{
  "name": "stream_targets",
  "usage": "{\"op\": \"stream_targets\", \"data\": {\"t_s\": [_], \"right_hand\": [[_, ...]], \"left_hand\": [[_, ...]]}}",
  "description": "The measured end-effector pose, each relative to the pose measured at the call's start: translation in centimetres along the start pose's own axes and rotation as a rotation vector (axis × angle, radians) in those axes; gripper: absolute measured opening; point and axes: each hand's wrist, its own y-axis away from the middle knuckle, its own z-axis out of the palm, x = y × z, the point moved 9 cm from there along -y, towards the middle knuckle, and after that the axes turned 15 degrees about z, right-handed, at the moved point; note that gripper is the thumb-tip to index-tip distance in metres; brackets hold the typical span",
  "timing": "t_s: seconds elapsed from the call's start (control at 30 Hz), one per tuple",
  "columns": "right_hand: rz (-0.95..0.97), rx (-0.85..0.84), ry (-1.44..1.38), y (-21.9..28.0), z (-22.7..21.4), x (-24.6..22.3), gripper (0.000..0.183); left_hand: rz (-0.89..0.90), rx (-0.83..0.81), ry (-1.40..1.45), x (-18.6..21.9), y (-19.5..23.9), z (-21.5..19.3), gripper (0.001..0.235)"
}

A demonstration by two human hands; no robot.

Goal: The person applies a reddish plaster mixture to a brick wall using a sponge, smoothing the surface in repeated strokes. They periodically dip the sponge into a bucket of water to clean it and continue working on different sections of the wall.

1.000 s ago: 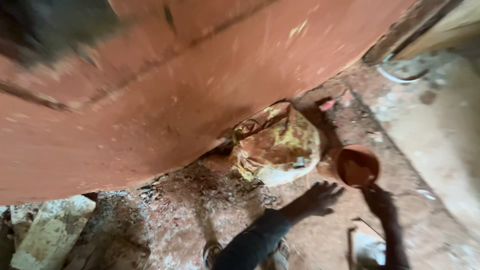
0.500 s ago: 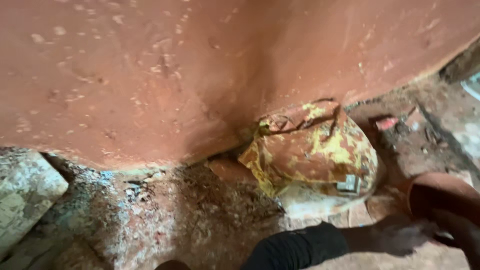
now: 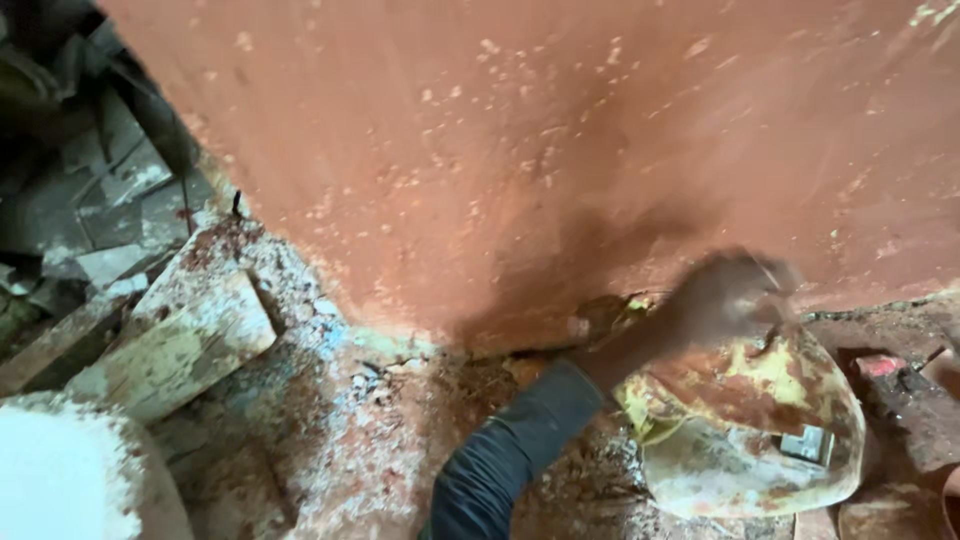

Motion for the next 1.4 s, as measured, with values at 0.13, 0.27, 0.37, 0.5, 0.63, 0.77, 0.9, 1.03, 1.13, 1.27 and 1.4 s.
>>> {"op": "stream_targets", "data": {"t_s": [0.13,0.27,0.37,0.5,0.63,0.77,0.9,1.03,1.13,1.27,1.4], "right_hand": [[-0.022,-0.016,0.014,1.5,-2.6,-5.9,0.043],[-0.062,-0.014,0.010,2.1,-4.9,-12.6,0.045],[-0.081,-0.036,-0.025,3.2,-4.0,-17.0,0.047],[-0.238,-0.001,-0.162,5.4,-1.3,-24.2,0.050],[-0.222,0.066,-0.264,6.1,2.2,-29.0,0.052],[-0.452,0.252,-0.250,7.2,4.1,-33.7,0.049],[-0.478,0.242,-0.247,6.8,6.8,-35.4,0.048],[-0.321,0.116,-0.100,5.3,10.5,-35.2,0.045],[-0.069,-0.020,0.030,3.9,12.8,-31.9,0.043],[0.154,-0.318,0.078,3.0,18.4,-27.5,0.049],[0.054,-0.423,0.153,1.8,22.3,-24.6,0.048]], "left_hand": [[-0.167,0.240,-0.528,-0.6,-2.1,-18.8,0.056],[-0.069,0.466,-0.694,3.1,-3.5,-31.8,0.065],[-0.124,0.435,-0.830,4.6,-2.5,-36.5,0.057],[-0.214,0.544,-0.791,5.8,-0.8,-39.9,0.051],[-0.213,0.562,-0.740,6.7,0.0,-41.6,0.055],[-0.128,0.610,-0.741,7.8,0.7,-42.4,0.054],[-0.079,0.842,-0.389,6.2,1.1,-42.5,0.060],[-0.063,0.927,-0.210,5.1,1.3,-40.9,0.070],[-0.084,0.982,-0.384,5.6,0.8,-39.7,0.070],[-0.164,0.978,-0.475,5.4,0.8,-38.6,0.062],[-0.313,0.866,-0.360,2.5,0.6,-37.9,0.042]]}}
